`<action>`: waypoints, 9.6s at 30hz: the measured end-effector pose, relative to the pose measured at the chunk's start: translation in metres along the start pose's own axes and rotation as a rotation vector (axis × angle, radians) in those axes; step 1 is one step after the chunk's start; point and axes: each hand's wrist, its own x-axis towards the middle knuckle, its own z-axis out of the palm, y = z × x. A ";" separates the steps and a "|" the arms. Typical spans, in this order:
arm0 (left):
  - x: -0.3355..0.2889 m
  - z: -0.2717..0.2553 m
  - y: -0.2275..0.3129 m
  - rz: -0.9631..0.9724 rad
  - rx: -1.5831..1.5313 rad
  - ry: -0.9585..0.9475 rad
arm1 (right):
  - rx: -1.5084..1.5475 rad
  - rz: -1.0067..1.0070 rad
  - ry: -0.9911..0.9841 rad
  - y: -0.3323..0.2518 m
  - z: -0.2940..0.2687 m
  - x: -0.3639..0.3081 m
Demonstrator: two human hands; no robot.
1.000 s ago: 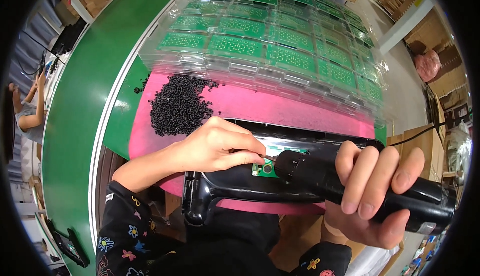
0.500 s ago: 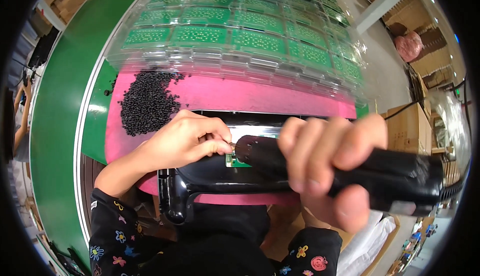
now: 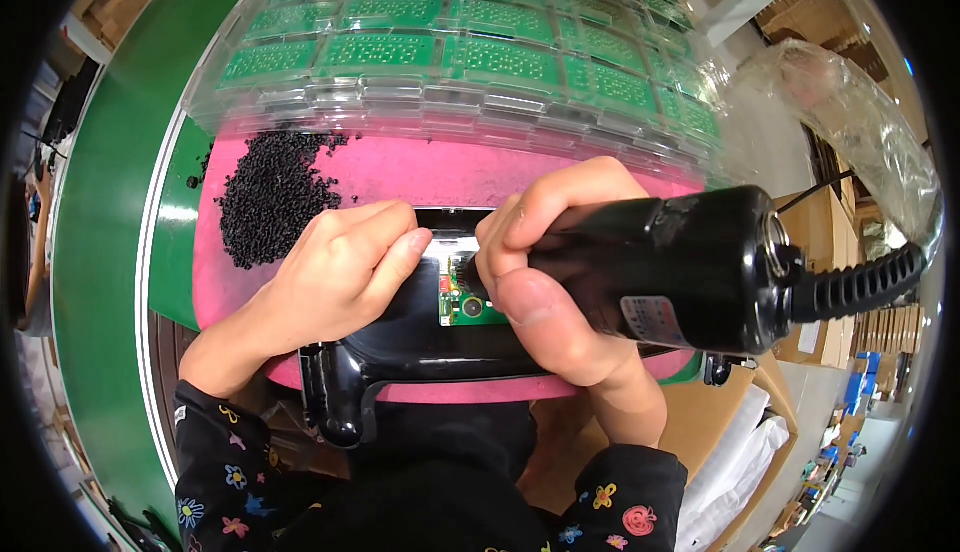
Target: Install circuit boards into plastic housings using an electric screwdriver.
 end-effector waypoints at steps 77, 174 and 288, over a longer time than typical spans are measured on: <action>-0.001 0.007 -0.009 0.245 0.077 -0.128 | -0.210 0.135 -0.380 -0.012 0.019 -0.003; -0.176 0.067 0.038 -0.520 -1.437 -0.132 | 0.193 -0.011 0.696 -0.027 -0.049 -0.027; -0.087 0.019 0.000 0.122 -0.462 -0.107 | -2.413 1.369 1.288 -0.257 -0.097 -0.433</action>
